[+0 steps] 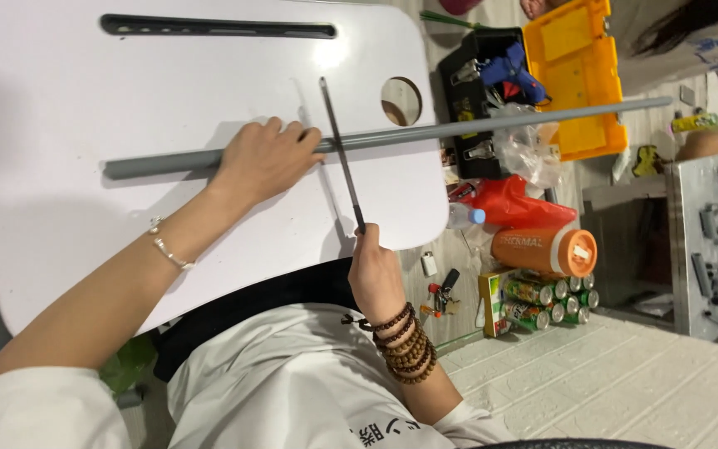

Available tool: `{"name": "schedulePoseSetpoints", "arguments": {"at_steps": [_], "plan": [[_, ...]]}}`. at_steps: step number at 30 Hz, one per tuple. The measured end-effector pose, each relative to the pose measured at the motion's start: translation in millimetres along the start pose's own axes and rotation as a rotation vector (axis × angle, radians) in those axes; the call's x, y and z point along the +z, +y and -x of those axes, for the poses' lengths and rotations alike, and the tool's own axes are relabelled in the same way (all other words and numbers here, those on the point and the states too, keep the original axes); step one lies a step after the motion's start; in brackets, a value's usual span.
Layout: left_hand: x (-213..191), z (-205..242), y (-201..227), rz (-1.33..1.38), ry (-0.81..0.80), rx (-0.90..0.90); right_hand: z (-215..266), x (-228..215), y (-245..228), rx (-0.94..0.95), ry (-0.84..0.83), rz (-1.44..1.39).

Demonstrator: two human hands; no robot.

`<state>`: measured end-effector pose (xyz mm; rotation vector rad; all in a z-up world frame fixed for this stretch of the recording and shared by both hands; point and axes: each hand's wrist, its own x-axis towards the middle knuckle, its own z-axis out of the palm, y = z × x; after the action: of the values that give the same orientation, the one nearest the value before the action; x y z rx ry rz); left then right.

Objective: The person uses a hacksaw to cut a long grey pipe resting on a white table. They hold the pipe with one hand and saw through it with the other, eventually separating a segment. The person then handles the cut pieces and the saw.

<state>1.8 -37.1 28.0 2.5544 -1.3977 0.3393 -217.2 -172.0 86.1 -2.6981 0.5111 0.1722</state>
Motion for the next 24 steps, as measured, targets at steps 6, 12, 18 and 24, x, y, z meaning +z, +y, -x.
{"name": "schedulePoseSetpoints", "arguments": {"at_steps": [6,12,18,24], "plan": [[-7,-3,0,0.032,-0.119,-0.05,-1,-1,16,-0.046,0.003,-0.063],[-2,-16,6,0.008,-0.135,-0.041,-6,-9,17,-0.077,0.057,0.026],[0,-17,7,0.085,0.034,0.005,-5,2,18,0.073,-0.044,0.243],[35,-8,5,-0.058,0.085,-0.002,-4,9,15,0.137,-0.045,0.045]]}}
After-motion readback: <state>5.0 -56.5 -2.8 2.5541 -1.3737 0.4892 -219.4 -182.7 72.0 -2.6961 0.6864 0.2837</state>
